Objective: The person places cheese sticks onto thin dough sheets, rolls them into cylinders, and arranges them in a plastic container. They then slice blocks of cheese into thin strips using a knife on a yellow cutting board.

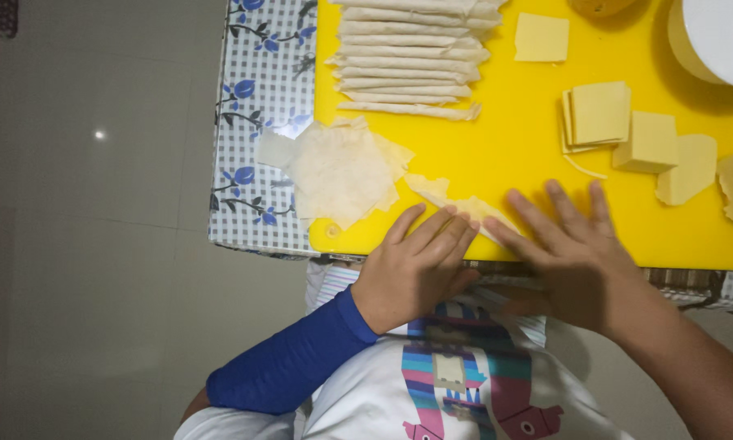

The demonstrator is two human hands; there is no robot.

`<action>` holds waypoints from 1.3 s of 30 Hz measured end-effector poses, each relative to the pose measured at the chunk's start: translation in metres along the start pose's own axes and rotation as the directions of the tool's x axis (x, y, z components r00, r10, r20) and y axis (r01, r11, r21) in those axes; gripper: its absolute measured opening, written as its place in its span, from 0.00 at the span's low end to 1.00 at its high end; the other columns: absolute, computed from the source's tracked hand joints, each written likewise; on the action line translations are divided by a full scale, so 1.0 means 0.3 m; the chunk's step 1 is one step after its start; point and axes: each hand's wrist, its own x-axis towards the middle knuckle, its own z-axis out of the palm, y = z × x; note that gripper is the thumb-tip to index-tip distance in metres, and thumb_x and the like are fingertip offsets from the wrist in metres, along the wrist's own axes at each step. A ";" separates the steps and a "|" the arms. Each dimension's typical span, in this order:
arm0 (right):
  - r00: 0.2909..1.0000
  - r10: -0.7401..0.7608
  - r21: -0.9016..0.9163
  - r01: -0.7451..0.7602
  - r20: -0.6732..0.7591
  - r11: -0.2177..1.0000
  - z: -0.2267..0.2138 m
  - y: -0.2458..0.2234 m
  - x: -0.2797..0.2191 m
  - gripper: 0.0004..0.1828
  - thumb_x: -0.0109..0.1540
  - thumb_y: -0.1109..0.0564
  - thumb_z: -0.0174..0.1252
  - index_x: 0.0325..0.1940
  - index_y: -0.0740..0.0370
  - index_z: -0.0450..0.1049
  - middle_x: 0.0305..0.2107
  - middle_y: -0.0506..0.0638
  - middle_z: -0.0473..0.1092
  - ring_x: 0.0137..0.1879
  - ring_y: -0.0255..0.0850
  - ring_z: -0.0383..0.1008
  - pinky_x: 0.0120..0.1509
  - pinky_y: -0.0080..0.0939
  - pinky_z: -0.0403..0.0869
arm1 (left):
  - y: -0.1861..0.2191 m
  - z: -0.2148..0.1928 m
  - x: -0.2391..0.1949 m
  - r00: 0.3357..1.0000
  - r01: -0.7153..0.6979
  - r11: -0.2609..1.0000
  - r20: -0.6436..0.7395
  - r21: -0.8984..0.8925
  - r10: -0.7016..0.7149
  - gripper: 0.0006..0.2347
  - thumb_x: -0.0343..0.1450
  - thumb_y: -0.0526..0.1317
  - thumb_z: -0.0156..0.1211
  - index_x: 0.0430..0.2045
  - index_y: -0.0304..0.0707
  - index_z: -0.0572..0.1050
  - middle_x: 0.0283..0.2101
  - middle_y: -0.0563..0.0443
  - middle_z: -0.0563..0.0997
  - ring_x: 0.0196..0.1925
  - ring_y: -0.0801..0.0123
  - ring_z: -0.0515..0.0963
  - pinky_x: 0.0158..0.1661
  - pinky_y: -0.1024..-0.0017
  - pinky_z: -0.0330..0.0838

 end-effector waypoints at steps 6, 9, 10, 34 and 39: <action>0.998 0.046 0.050 -0.044 -0.031 0.998 -0.019 0.001 0.059 0.66 0.38 0.22 0.63 0.77 0.45 0.56 0.76 0.56 0.51 0.79 0.67 0.49 0.77 0.84 0.44 | 0.006 0.001 0.001 1.000 0.002 0.998 -0.010 0.066 -0.001 0.23 0.69 0.48 0.69 0.55 0.33 0.76 0.58 0.45 0.78 0.65 0.59 0.75 0.64 0.55 0.66; 0.991 0.022 0.144 -0.041 0.130 0.989 -0.036 -0.006 0.088 0.63 0.37 0.24 0.66 0.74 0.37 0.57 0.75 0.55 0.49 0.76 0.67 0.45 0.73 0.81 0.41 | 0.002 -0.001 0.001 1.000 -0.001 0.997 0.000 0.072 0.001 0.24 0.69 0.48 0.68 0.56 0.32 0.76 0.58 0.45 0.78 0.65 0.60 0.75 0.64 0.56 0.66; 0.992 0.043 0.127 -0.058 0.122 0.990 -0.040 -0.007 0.099 0.63 0.38 0.23 0.65 0.75 0.38 0.57 0.75 0.55 0.48 0.76 0.67 0.45 0.73 0.81 0.40 | 0.001 -0.002 0.000 1.000 -0.002 0.998 -0.001 0.069 0.002 0.24 0.69 0.48 0.68 0.55 0.32 0.76 0.58 0.45 0.78 0.65 0.60 0.75 0.64 0.56 0.66; 0.987 0.133 0.090 -0.125 -0.094 0.988 -0.106 0.224 0.188 0.62 0.48 0.19 0.57 0.80 0.49 0.56 0.73 0.64 0.53 0.78 0.67 0.49 0.81 0.72 0.45 | 0.002 -0.003 -0.001 1.000 -0.005 1.000 -0.008 0.027 0.005 0.24 0.67 0.47 0.70 0.55 0.31 0.76 0.57 0.45 0.78 0.63 0.58 0.75 0.61 0.59 0.67; 0.765 0.643 0.629 -0.489 -0.023 0.604 -0.083 0.504 0.166 0.51 0.57 0.28 0.58 0.77 0.56 0.56 0.67 0.65 0.59 0.72 0.63 0.62 0.71 0.64 0.63 | 0.002 -0.002 -0.002 0.999 -0.013 1.000 -0.030 0.014 0.013 0.24 0.68 0.46 0.70 0.55 0.31 0.76 0.58 0.44 0.78 0.65 0.56 0.74 0.62 0.57 0.67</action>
